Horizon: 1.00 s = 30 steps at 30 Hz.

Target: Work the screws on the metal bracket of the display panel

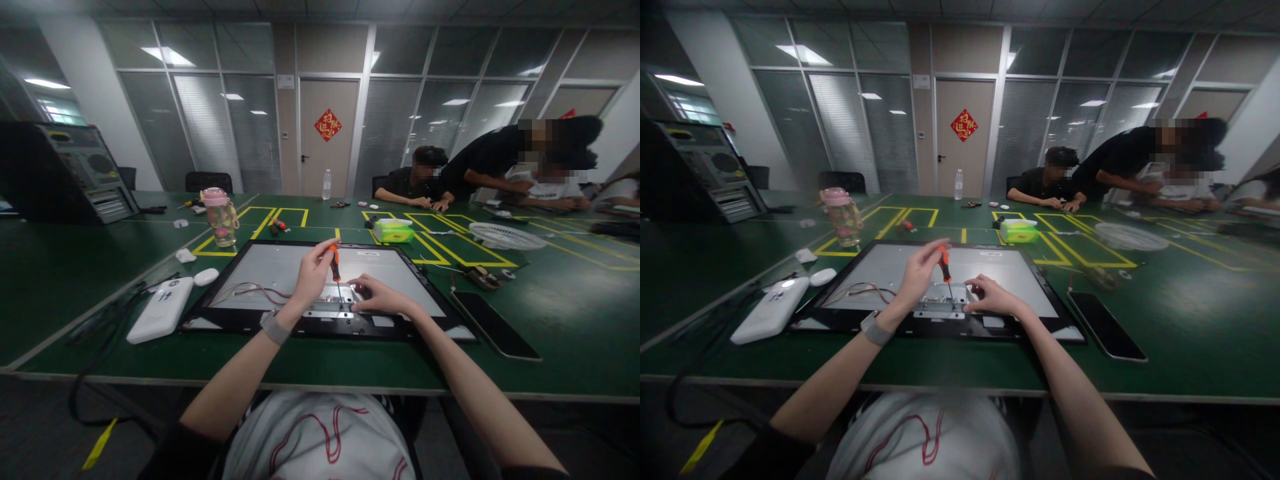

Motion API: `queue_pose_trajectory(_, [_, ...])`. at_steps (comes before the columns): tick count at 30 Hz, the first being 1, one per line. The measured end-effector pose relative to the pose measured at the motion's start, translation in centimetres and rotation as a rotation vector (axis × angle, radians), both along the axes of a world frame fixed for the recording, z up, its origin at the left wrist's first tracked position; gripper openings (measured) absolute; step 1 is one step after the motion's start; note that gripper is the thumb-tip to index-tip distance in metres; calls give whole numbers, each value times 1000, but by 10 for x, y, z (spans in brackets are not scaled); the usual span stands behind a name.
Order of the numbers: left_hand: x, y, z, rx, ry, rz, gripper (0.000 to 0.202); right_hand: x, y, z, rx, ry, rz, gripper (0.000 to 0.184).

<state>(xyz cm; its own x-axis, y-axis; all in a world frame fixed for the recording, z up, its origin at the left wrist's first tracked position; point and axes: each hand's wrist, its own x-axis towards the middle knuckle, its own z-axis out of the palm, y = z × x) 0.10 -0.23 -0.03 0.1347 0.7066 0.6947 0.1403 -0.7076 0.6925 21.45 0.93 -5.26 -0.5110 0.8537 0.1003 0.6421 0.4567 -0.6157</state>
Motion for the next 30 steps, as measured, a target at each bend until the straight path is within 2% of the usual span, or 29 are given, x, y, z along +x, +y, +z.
queue_pose_trajectory(3, [-2,7,0,-130,-82,-130,33,0,0,0,-6,-1,0,66])
queue_pose_trajectory(5, [-4,7,1,-64,-17,-98,32,0,0,-1,-4,-3,0,65])
queue_pose_trajectory(7, [-6,3,3,122,155,67,30,1,1,-1,1,1,1,65])
queue_pose_trajectory(9, [-6,-3,5,383,424,320,29,1,1,-1,10,4,5,64])
queue_pose_trajectory(11, [-5,-8,7,603,672,499,30,1,1,-1,21,3,10,63])
queue_pose_trajectory(13, [-4,-12,9,745,793,593,30,1,1,-2,30,1,14,64])
queue_pose_trajectory(15, [-2,-14,9,818,817,624,30,1,1,-2,37,6,16,65])
queue_pose_trajectory(22, [-1,-12,7,771,802,608,32,1,1,-2,44,6,13,63])
queue_pose_trajectory(30, [0,-13,7,791,811,645,31,2,2,-3,38,4,9,64])
